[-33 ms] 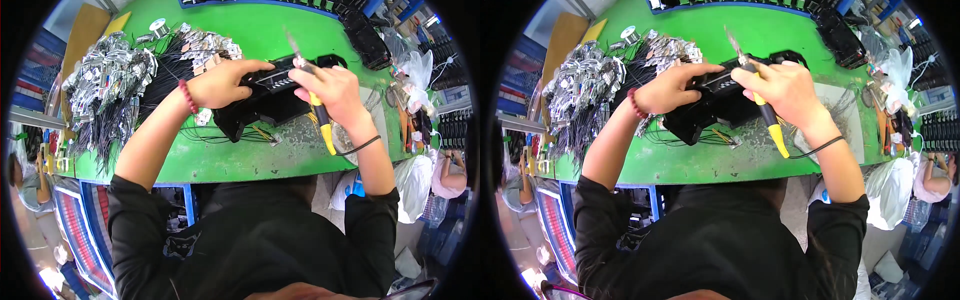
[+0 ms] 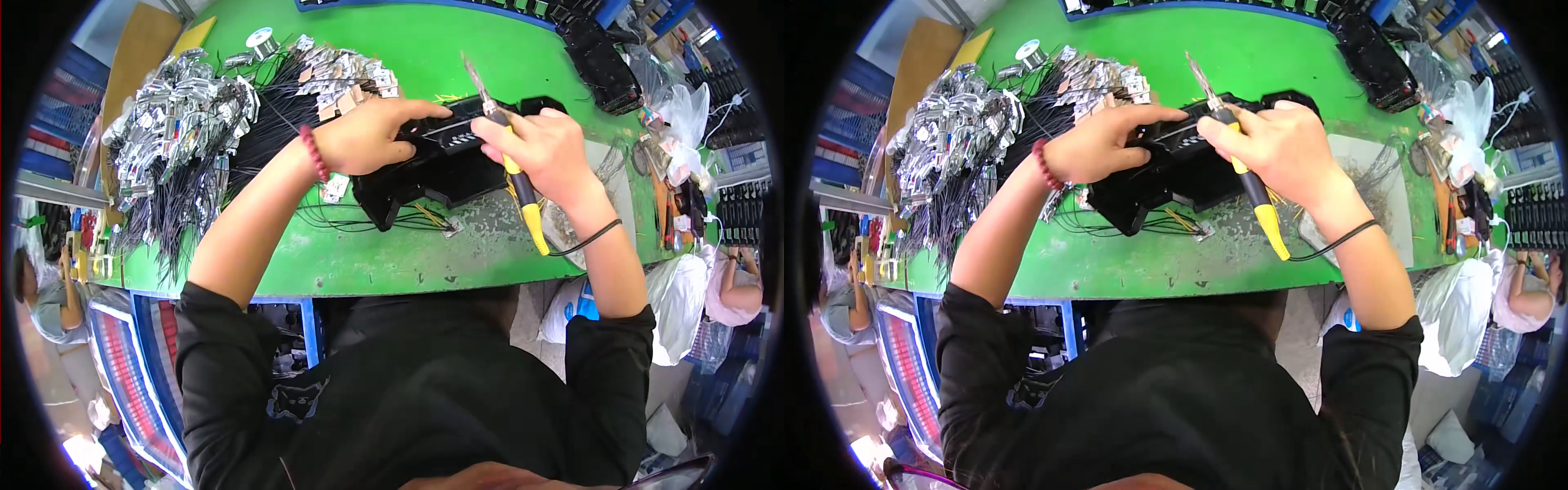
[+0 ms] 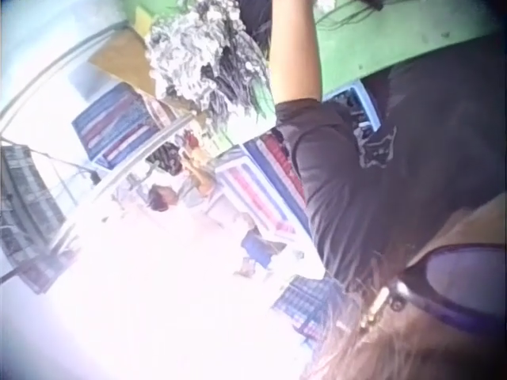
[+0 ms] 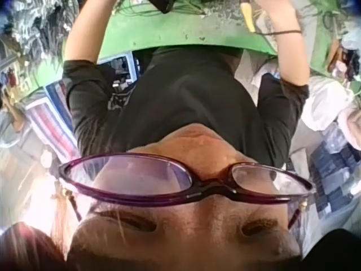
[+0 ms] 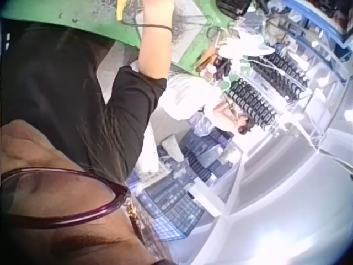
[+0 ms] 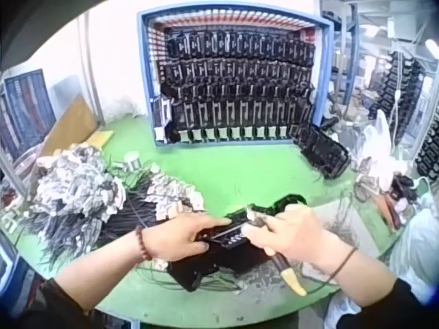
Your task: The person solders wires and electronic components onto small circuit boards using a soldering iron and solder wire, then trims the wires with wire cutters.
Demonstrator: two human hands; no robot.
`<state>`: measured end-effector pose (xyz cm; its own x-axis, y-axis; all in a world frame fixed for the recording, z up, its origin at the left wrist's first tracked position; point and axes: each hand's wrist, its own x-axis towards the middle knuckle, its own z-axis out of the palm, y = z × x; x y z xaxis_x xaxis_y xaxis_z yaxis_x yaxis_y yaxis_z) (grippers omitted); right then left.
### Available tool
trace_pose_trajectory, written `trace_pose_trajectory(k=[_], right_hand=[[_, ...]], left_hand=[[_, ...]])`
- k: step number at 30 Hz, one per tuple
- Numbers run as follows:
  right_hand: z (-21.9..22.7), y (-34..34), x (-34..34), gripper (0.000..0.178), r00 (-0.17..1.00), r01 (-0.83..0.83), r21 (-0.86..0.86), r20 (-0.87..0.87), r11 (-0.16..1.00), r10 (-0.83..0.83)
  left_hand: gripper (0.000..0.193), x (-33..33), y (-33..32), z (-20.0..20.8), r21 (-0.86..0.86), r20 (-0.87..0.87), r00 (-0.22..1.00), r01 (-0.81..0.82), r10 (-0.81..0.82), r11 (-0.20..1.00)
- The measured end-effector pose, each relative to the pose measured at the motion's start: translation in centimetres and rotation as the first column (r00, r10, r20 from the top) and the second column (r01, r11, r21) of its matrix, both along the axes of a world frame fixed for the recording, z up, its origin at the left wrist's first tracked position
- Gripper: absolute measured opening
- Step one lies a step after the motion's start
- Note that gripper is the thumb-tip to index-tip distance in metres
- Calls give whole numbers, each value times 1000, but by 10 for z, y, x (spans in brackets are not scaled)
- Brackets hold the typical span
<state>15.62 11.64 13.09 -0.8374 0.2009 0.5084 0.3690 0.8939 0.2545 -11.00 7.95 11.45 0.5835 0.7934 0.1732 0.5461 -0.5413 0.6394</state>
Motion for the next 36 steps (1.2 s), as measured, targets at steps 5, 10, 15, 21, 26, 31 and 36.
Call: trace_pose_trajectory(k=[5,10,15,21,26,31,36], right_hand=[[-33,0,-2,32,994,32,78,104,996,-40],[-42,1,-5,39,999,45,112,3,993,-46],[-47,5,-5,45,997,76,97,17,992,-78],[-50,2,-5,43,998,67,114,-28,991,-64],[-50,0,-5,43,995,96,112,-23,989,-94],[-52,10,-4,35,990,62,237,-137,969,-30],[-59,14,2,35,993,24,238,-117,971,4]], left_hand=[[28,-2,9,-16,202,-200,943,-226,266,953],[16,11,-19,-15,643,-236,849,-229,473,731],[15,17,-35,-17,740,-200,803,-253,562,624],[8,24,-44,-20,728,-356,762,-137,541,672],[6,34,-54,-20,682,-460,774,-6,435,731],[8,52,-60,-39,568,-194,922,-172,334,805],[12,73,-68,-71,473,-22,953,-256,302,843]])
